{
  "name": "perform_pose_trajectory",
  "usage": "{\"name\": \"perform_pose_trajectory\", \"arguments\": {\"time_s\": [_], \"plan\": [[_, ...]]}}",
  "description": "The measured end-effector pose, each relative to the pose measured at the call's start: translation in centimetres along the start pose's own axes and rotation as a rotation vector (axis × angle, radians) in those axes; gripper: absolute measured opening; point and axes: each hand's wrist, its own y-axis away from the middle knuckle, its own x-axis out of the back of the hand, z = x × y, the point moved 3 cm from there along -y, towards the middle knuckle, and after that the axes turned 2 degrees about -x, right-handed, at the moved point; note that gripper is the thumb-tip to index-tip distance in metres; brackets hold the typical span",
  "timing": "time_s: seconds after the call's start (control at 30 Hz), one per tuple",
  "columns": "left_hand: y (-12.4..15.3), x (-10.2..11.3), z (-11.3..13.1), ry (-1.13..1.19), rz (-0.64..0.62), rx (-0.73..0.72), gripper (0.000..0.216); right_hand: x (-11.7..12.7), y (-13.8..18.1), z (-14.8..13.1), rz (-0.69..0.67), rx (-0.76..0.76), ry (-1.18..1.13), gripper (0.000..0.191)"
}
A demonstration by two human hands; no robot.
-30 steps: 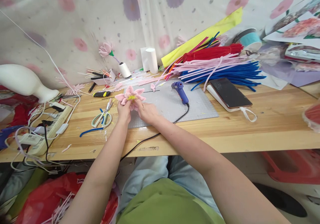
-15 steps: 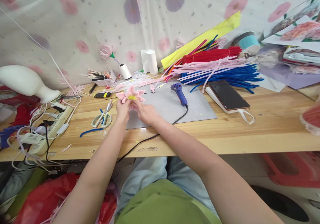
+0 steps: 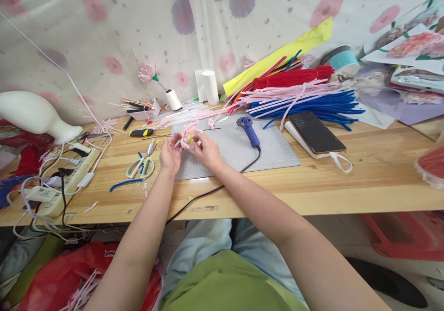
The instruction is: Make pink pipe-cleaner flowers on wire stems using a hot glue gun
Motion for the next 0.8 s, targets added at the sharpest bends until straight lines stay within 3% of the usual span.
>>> {"name": "perform_pose_trajectory", "arguments": {"time_s": [0.1, 0.2, 0.33, 0.43, 0.6, 0.8], "plan": [[-0.7, 0.8, -0.8, -0.047, 0.166, -0.034, 0.019, -0.5, -0.3, 0.1, -0.034, -0.075, -0.067, 0.017], [-1.3, 1.4, -1.2, -0.088, 0.296, -0.077, 0.026, -0.9, -0.3, 0.1, -0.060, -0.131, -0.118, 0.017], [-1.5, 1.9, -1.5, -0.011, 0.358, -0.061, 0.036, -1.2, -0.3, -0.2, -0.115, -0.085, -0.127, 0.019], [-1.5, 1.6, -1.9, 0.020, 0.253, 0.035, 0.030, -1.5, -0.2, -0.3, -0.163, -0.077, -0.159, 0.018], [-1.1, 0.1, -2.1, 0.063, -0.124, 0.113, 0.015, -1.2, 0.0, -0.3, -0.059, -0.092, -0.282, 0.019], [-1.3, 1.2, -1.8, 0.117, -0.047, 0.258, 0.006, 1.0, 0.2, 0.0, 0.113, -0.045, -0.203, 0.021]]}}
